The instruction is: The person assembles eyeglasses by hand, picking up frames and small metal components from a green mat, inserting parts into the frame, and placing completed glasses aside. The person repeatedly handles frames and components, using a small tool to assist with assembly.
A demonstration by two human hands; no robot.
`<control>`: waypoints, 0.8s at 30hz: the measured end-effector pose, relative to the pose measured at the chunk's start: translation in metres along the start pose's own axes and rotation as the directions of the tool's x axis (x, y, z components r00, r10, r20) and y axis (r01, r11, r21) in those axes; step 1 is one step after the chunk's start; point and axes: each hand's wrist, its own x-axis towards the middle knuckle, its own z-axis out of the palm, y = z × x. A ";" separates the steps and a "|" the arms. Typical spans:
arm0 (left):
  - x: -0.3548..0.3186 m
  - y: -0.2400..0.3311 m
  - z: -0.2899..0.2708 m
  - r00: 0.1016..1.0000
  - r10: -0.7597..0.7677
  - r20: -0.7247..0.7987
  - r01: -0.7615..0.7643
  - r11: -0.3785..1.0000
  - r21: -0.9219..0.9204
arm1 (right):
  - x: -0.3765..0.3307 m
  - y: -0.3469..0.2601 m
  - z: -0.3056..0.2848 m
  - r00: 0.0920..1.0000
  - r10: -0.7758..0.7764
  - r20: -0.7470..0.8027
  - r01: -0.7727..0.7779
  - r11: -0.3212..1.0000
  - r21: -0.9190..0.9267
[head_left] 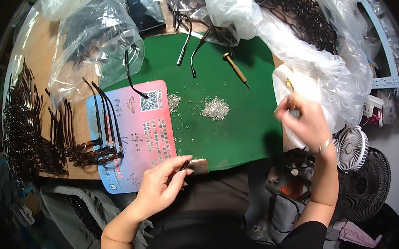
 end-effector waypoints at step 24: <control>0.006 -0.009 0.019 0.934 0.352 0.057 -0.355 0.901 0.249 | -0.002 -0.043 0.092 0.712 -0.069 0.699 -0.454 0.714 0.533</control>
